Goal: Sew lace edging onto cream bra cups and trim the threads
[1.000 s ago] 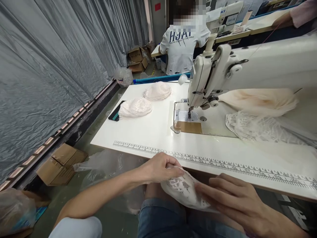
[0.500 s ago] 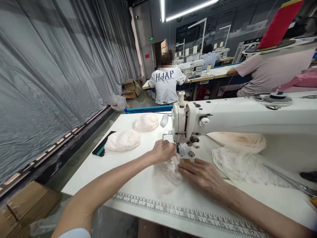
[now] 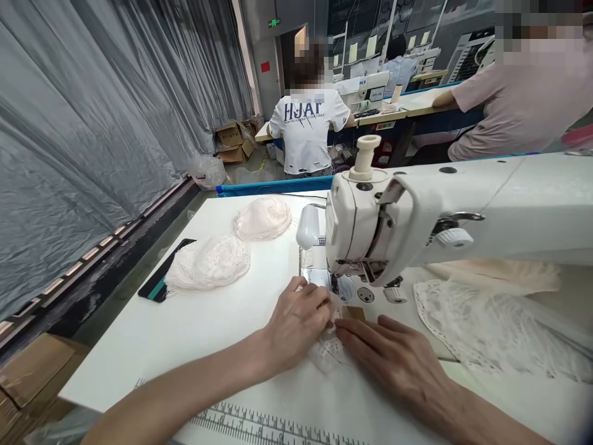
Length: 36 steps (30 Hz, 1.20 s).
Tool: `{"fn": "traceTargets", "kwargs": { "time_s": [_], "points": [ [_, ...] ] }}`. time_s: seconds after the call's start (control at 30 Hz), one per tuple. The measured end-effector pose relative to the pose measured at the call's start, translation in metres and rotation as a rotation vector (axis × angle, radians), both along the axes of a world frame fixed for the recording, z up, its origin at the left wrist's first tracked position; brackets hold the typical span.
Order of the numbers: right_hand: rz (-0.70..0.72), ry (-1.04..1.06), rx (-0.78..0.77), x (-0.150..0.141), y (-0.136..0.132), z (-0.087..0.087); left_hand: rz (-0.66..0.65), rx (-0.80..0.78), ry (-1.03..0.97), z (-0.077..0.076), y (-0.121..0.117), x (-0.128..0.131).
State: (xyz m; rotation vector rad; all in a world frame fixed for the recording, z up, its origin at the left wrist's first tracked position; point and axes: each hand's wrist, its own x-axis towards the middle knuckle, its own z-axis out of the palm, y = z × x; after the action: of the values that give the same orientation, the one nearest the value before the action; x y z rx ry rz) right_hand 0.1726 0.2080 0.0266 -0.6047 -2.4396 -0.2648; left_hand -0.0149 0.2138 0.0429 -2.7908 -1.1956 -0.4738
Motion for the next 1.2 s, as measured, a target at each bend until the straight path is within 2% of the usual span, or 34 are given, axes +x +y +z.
{"fn": "traceTargets", "kwargs": {
  "time_s": [0.17,0.33,0.53,0.7,1.0,1.2],
  "points": [
    [-0.064,0.011,0.005,0.002,0.006,-0.003,-0.013,-0.009,-0.015,-0.003,0.018,-0.005],
    [-0.217,-0.036,0.03,0.005,0.013,-0.005,-0.004,-0.083,-0.025,-0.005,0.043,-0.005],
    [-0.277,-0.085,0.035,0.01,0.019,-0.009,0.014,-0.142,0.007,-0.006,0.058,0.0],
    [-0.271,-0.083,0.049,0.011,0.02,-0.009,0.006,-0.102,0.012,-0.01,0.06,0.0],
    [-0.141,-0.02,0.023,0.007,0.012,-0.007,0.011,0.039,0.054,-0.009,0.039,-0.003],
    [-0.189,-0.01,0.03,0.006,0.014,-0.008,-0.016,0.009,0.056,-0.013,0.05,-0.005]
  ]
}}
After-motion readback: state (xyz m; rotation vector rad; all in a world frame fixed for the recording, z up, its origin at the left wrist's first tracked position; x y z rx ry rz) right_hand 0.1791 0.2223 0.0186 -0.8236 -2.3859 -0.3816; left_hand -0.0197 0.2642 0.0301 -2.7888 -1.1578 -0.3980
